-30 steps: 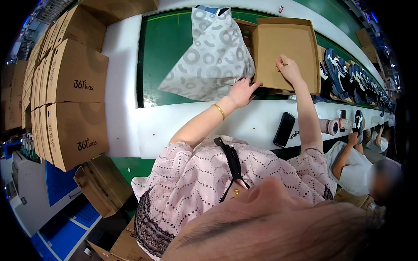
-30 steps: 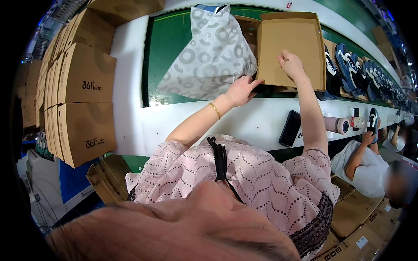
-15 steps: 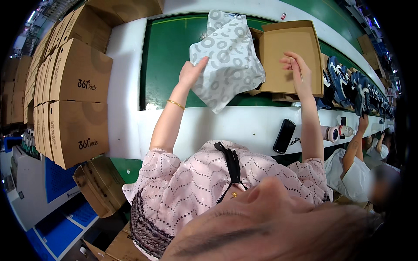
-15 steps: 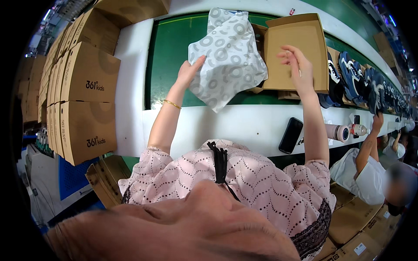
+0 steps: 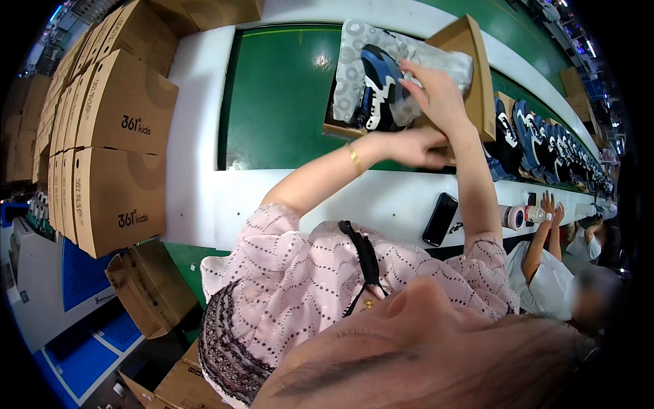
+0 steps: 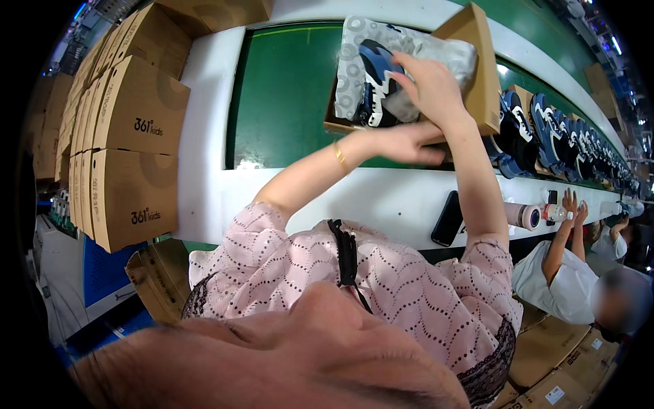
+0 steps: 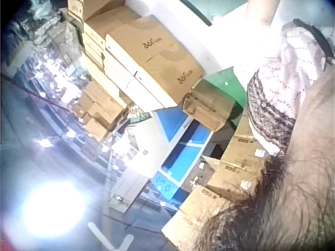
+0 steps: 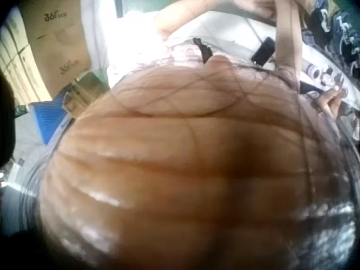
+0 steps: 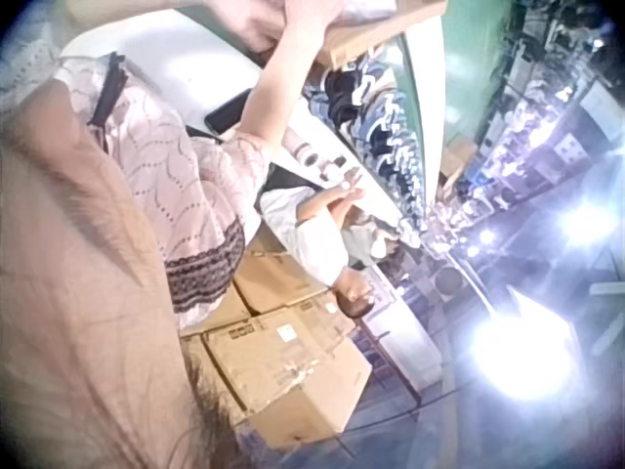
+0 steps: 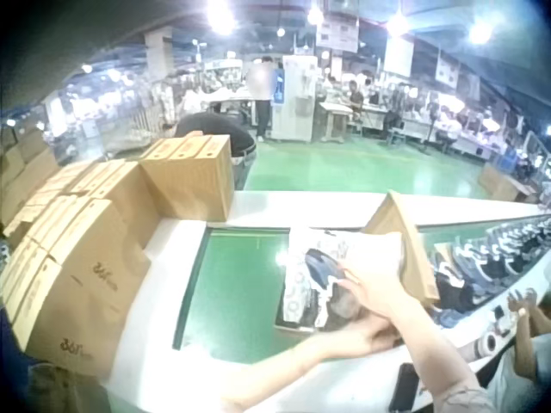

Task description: The person repeatedly opens cardboard shoe boxes, removes blue and black sneakers, places them on the table, and then repacks them into the boxes. The process is repeated for multiple pairs of shoes.

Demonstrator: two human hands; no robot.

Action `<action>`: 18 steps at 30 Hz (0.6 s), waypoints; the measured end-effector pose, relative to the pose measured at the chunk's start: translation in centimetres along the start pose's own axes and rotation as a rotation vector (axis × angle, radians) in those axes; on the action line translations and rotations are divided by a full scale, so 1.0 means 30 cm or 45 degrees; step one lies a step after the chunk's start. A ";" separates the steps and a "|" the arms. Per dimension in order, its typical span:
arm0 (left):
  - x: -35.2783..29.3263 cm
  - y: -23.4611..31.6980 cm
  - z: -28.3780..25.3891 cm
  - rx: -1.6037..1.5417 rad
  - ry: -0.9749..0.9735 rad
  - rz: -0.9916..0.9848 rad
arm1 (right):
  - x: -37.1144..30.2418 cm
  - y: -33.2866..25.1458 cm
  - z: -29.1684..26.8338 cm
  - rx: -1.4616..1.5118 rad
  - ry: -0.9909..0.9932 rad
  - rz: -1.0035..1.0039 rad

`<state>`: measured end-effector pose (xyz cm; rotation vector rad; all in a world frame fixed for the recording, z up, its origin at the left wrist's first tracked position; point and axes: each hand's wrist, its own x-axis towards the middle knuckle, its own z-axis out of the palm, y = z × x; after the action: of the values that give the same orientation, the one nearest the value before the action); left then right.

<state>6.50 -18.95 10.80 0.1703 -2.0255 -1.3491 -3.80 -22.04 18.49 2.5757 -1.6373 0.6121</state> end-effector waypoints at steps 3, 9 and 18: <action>-0.138 -0.021 -0.083 0.299 -0.371 -0.247 | -0.213 0.309 0.045 -0.568 -0.126 0.058; -0.321 -0.241 -0.260 1.041 0.283 -0.991 | -0.163 0.207 0.105 -0.355 -0.002 0.217; -0.257 -0.319 -0.218 1.400 0.175 -0.946 | 0.050 0.120 0.341 0.170 0.014 0.696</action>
<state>13.82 -24.74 0.49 1.5563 -2.4511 -0.3666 -3.24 -27.31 8.89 2.1795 -2.3873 0.7736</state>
